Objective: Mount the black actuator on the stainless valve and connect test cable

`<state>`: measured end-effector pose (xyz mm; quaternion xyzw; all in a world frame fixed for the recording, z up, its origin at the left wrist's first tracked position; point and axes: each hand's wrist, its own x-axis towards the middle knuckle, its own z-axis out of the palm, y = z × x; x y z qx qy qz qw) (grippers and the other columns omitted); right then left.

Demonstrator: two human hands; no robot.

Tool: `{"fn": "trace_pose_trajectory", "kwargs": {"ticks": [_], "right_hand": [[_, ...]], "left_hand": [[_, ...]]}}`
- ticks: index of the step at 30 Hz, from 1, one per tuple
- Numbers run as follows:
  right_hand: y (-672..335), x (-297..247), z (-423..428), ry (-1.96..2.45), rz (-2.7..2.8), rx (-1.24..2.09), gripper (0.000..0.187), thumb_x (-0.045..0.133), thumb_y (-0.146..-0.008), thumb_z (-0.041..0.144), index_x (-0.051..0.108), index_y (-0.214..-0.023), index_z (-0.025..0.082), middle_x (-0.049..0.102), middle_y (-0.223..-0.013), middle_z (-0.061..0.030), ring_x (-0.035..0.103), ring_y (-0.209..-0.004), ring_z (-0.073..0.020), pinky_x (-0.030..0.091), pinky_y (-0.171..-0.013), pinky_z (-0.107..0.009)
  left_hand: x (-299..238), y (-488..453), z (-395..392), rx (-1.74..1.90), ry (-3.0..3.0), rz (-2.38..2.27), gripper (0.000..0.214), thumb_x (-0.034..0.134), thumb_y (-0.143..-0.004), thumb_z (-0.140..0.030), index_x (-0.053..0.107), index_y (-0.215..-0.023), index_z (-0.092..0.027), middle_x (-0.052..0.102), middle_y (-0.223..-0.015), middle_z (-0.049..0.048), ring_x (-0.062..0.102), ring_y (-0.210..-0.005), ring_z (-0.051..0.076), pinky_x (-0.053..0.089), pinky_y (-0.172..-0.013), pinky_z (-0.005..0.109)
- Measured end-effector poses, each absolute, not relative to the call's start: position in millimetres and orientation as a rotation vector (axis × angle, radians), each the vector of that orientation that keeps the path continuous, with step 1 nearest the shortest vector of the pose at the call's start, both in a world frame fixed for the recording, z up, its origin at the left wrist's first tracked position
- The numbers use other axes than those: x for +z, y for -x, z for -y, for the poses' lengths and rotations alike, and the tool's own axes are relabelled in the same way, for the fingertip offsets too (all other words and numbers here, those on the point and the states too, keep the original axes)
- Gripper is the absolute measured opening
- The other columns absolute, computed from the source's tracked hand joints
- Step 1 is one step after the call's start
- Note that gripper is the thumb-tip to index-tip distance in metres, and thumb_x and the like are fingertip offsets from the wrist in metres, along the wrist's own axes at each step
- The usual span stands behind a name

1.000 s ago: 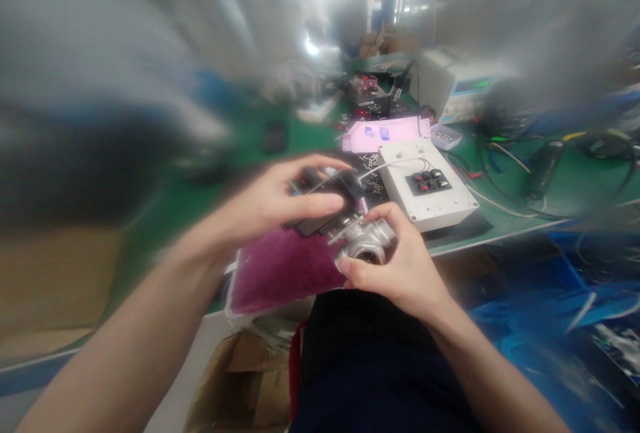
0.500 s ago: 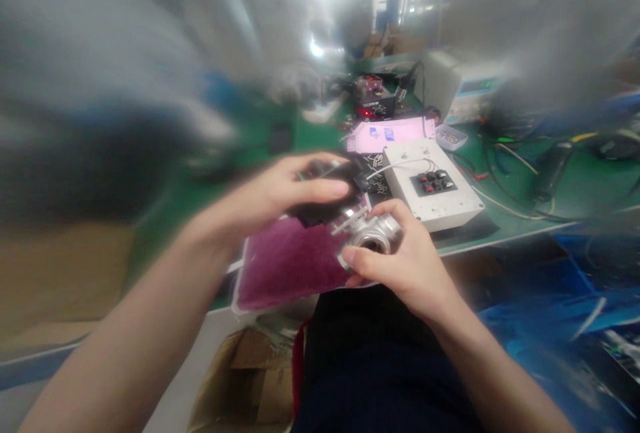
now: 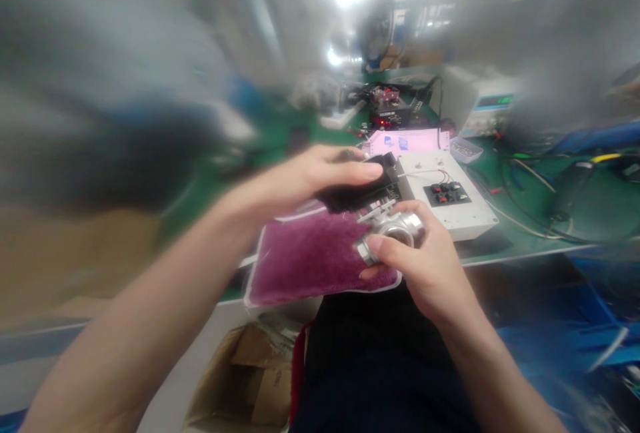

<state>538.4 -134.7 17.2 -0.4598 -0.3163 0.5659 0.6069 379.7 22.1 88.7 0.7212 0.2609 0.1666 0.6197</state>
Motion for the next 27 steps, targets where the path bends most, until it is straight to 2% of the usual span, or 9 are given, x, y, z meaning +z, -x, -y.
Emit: {"fn": "trace_pose_trajectory", "kwargs": {"ticks": [8,14,23,27], "right_hand": [[-539,19,140,1.092,0.758,1.282,0.067,0.097,-0.070,0.032,0.046,-0.114,0.026,0.074,-0.083,0.0049,0.073,-0.062,-0.0171,0.071,-0.062,-0.039],[-538,25,144,1.133,0.774,1.297,0.073,0.099,-0.064,0.032,0.046,-0.114,0.027,0.073,-0.080,0.0057,0.073,-0.061,-0.0185,0.072,-0.061,-0.042],[-542,22,145,1.199,0.900,1.222,0.071,0.098,-0.067,0.035,0.046,-0.115,0.027,0.074,-0.086,0.0021,0.073,-0.064,-0.0189,0.067,-0.061,-0.034],[-542,17,144,1.199,0.902,1.167,0.071,0.098,-0.066,0.037,0.047,-0.114,0.027,0.073,-0.087,0.0023,0.070,-0.064,-0.0172,0.064,-0.059,-0.032]], "left_hand": [[90,-378,-12,0.482,-1.766,-0.607,0.045,0.084,-0.087,-0.053,0.080,-0.121,-0.025,0.082,-0.113,0.0047,0.077,-0.089,0.021,0.060,-0.075,0.028],[96,-374,-12,0.417,-1.847,-0.561,0.043,0.082,-0.089,-0.055,0.079,-0.119,-0.024,0.081,-0.118,0.0047,0.077,-0.097,0.022,0.060,-0.080,0.028],[95,-367,-6,0.454,-1.917,-0.579,0.051,0.085,-0.087,-0.047,0.075,-0.133,-0.028,0.077,-0.128,0.0039,0.074,-0.104,0.024,0.060,-0.085,0.029],[87,-364,-4,0.474,-1.847,-0.617,0.052,0.082,-0.088,-0.050,0.074,-0.134,-0.026,0.076,-0.130,0.0063,0.074,-0.104,0.026,0.060,-0.085,0.031]]}}
